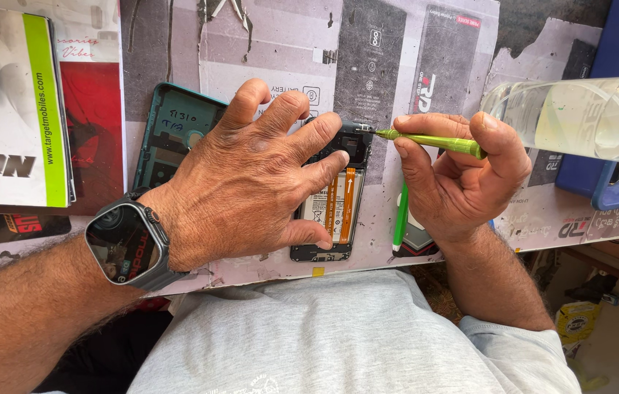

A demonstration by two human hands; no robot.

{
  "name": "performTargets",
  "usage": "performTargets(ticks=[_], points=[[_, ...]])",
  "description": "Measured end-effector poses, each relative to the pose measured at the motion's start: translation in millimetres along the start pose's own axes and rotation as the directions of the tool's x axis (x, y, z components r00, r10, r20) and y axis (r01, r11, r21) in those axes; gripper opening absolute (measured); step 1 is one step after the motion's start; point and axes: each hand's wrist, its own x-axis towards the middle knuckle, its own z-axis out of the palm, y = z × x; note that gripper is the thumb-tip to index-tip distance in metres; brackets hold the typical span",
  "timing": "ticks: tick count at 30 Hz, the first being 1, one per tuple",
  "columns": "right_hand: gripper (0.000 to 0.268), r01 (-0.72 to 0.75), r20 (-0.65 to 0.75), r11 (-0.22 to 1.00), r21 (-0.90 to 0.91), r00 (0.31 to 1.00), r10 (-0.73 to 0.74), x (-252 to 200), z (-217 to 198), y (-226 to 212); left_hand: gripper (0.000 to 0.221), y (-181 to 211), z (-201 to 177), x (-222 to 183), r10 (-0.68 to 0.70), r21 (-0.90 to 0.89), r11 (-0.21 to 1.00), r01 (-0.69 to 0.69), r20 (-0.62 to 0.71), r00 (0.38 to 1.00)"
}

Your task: The person disassembles a smartphone, removes the back cover, and uses a green precision screwdriver to unscrew and remove the camera module. They then use a blue plastic spudger to pry and disconnect components before placing the camera module aside.

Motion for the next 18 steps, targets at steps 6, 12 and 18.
performTargets(ticks=[6, 12, 18], points=[[0.07, 0.025, -0.001, 1.0, -0.013, 1.0, -0.025, 0.4, 1.1, 2.4, 0.087, 0.1, -1.6, -0.1, -0.005, -0.013, 1.0, 0.005, 0.005, 1.0], [0.069, 0.001, 0.006, 1.0, -0.026, 1.0, 0.0, -1.6, 2.9, 0.3, 0.087, 0.2, -1.5, -0.1, -0.003, -0.008, 1.0, 0.003, 0.0, 1.0], [0.064, 0.022, 0.024, 0.999, -0.03, 0.999, -0.021, 3.1, 2.1, 0.5, 0.088, 0.5, -1.1, -0.3, -0.01, -0.013, 1.0, 0.01, 0.0, 1.0]])
